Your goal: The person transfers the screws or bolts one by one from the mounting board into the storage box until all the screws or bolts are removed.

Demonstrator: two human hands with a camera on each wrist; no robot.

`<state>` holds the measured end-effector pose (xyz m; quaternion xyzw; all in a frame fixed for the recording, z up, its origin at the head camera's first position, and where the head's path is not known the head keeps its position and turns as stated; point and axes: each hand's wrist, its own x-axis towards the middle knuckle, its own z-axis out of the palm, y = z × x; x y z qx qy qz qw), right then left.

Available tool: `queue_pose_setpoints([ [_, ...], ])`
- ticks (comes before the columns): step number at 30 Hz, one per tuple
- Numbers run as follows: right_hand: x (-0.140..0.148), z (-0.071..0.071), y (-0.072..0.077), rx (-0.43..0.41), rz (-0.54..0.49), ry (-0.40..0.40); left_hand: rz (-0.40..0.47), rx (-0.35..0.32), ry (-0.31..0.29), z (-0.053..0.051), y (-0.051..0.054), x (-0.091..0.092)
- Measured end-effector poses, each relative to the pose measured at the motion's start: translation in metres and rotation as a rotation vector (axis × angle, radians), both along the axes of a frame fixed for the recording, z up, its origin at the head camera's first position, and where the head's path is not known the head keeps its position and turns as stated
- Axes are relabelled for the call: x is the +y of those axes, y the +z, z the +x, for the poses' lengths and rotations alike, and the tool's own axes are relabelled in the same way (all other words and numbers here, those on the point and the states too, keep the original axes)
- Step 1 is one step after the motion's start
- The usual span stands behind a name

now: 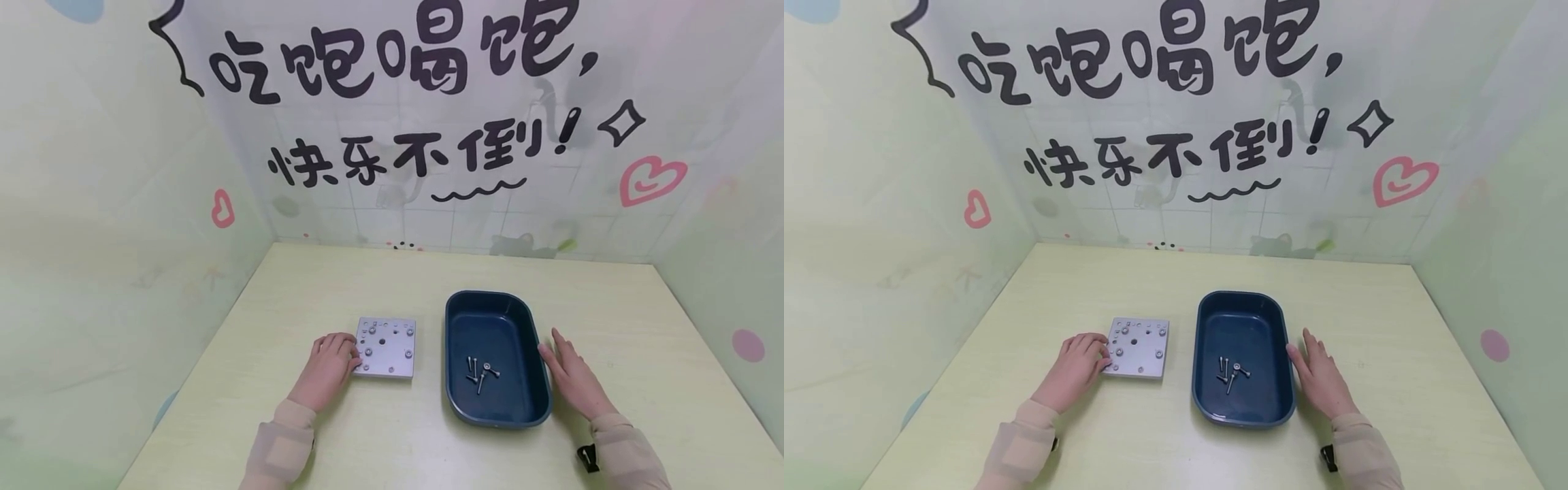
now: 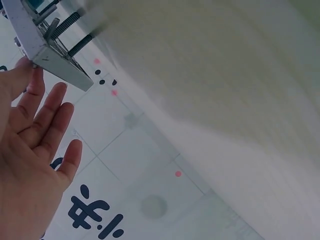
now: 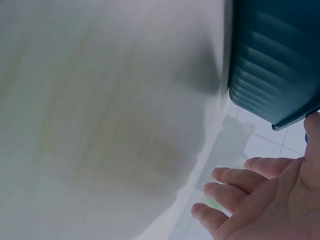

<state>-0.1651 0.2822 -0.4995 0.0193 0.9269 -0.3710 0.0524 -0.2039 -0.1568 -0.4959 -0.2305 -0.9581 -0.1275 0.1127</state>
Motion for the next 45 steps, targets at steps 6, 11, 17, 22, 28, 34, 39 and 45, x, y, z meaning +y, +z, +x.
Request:
queue_pose_setpoints([
  [6, 0.0, 0.0, 0.0, 0.0, 0.007, 0.001, -0.008, 0.012, 0.006, 0.001, -0.002, -0.001],
  [11, 0.0, 0.0, 0.0, -0.005, 0.011, -0.002, -0.011, 0.028, 0.013, 0.0, -0.001, -0.001],
  [17, 0.0, 0.0, 0.0, -0.008, 0.012, -0.002, 0.002, 0.051, 0.017, -0.002, 0.006, -0.002],
  [22, 0.001, 0.0, 0.0, -0.007, 0.011, -0.002, -0.003, 0.083, 0.014, -0.004, 0.014, -0.001],
  [28, 0.001, 0.0, 0.0, -0.002, 0.014, 0.0, 0.012, 0.106, -0.011, -0.009, 0.025, 0.014],
  [34, 0.0, -0.001, 0.0, 0.004, 0.012, -0.001, 0.025, 0.1, -0.074, -0.015, 0.032, 0.043],
  [39, 0.0, -0.001, 0.0, 0.005, 0.008, 0.0, 0.014, 0.112, -0.141, -0.019, 0.04, 0.074],
  [45, 0.0, -0.001, 0.0, 0.004, 0.014, 0.0, -0.052, 0.104, -0.216, -0.019, 0.046, 0.115],
])
